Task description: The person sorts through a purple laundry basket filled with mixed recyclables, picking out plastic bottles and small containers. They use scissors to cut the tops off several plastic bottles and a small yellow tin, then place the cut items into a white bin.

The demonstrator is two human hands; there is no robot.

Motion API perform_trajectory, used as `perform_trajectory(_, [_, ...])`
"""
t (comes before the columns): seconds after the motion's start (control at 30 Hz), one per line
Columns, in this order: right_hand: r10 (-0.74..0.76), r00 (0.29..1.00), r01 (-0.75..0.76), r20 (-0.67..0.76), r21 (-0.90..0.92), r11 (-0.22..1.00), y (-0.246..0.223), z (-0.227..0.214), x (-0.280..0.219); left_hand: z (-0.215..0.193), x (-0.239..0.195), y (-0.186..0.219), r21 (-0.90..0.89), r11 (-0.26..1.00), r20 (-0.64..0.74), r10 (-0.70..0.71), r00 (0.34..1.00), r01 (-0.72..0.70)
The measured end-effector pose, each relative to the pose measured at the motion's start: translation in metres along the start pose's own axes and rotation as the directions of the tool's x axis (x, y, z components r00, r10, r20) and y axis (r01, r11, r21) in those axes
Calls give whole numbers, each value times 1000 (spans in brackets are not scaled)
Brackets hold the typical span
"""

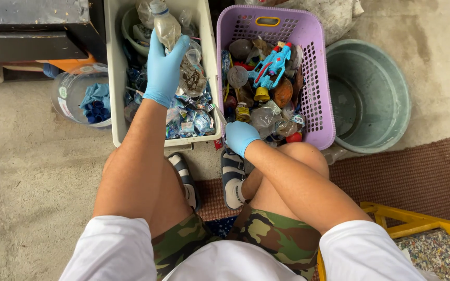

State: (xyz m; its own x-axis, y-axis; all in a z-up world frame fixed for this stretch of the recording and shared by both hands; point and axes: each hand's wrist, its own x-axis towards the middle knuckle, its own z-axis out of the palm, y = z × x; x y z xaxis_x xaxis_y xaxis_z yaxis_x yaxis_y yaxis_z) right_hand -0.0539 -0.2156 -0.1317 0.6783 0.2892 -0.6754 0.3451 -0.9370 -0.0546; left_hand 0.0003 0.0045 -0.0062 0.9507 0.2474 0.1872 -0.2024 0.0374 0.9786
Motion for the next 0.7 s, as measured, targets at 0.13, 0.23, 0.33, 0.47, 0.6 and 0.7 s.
perform_trajectory(0.13, [12, 1000, -12, 10, -19, 1000, -3, -12, -3, -3, 1, 6, 8, 1000, 6, -5, 1000, 5])
perform_trajectory(0.23, [47, 998, -46, 29, -15, 999, -4, -19, -6, -4, 1, 11, 58, 998, 13, -23, 1000, 22])
perform_trajectory(0.33, [46, 999, -45, 23, -46, 998, 0, -21, -6, -2, 0, 16, 86, 995, 23, -47, 999, 45])
perform_trajectory(0.47, [47, 993, -43, -108, 42, 998, 2, -54, -31, -2, 2, 14, 72, 993, 31, -94, 995, 91])
perform_trajectory(0.6, [24, 748, 326, -663, 399, 857, 13, -87, -51, 4, 0, 25, 141, 948, 41, -294, 955, 286])
perform_trajectory(0.7, [80, 693, 621, -716, 649, 440, 18, -92, -46, 14, -11, 15, 12, 919, 217, -387, 896, 394])
